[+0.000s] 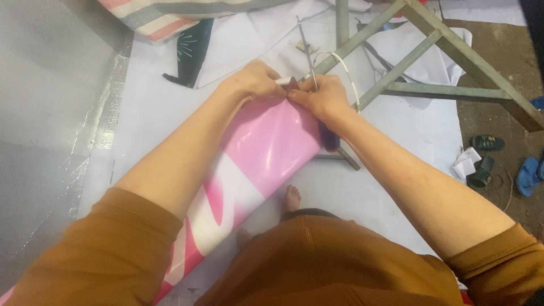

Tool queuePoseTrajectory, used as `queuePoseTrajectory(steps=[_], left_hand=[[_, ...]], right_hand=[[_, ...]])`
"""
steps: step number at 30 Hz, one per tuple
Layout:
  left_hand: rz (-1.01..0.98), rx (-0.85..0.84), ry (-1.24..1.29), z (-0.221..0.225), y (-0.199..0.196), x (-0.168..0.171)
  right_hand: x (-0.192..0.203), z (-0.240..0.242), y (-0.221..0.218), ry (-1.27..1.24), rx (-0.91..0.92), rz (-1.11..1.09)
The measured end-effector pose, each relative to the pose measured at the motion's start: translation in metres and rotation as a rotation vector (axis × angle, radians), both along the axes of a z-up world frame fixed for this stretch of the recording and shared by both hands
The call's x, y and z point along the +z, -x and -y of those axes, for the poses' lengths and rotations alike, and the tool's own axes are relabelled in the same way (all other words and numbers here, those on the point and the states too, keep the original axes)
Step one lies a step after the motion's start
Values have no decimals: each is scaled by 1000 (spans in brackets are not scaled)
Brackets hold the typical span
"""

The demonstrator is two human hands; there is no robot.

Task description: Tucking and smoothing a decorative vinyl wrap onto a long rectangular object using a pointed tool.

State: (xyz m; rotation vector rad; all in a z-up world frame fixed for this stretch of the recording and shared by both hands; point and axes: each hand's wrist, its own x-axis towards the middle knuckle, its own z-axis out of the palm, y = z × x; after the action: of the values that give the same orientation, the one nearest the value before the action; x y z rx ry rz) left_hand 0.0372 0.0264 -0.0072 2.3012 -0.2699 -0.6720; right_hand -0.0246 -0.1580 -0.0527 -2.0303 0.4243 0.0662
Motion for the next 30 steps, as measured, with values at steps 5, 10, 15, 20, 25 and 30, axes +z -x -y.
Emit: queuePoseTrajectory(steps=[5,10,15,20,25,30], left_hand=[[-65,80,67,-3,-8,-13],[-127,172,138,-5,-13,-25],[-138,202,138,-5,-10,-27],[-154,212,129,-8,-5,-15],[-205,253,156,-5,6,10],[-144,95,70,-6,9,25]], right_hand=[[9,-3,1,-55,-15,-13],[20,-3,5,-67,5,-31],[19,-2,6,-49,35,-33],[28,-1,4,-42,58,-62],[46,-3,10,14,103,-81],[78,-3,18,7,276,-93]])
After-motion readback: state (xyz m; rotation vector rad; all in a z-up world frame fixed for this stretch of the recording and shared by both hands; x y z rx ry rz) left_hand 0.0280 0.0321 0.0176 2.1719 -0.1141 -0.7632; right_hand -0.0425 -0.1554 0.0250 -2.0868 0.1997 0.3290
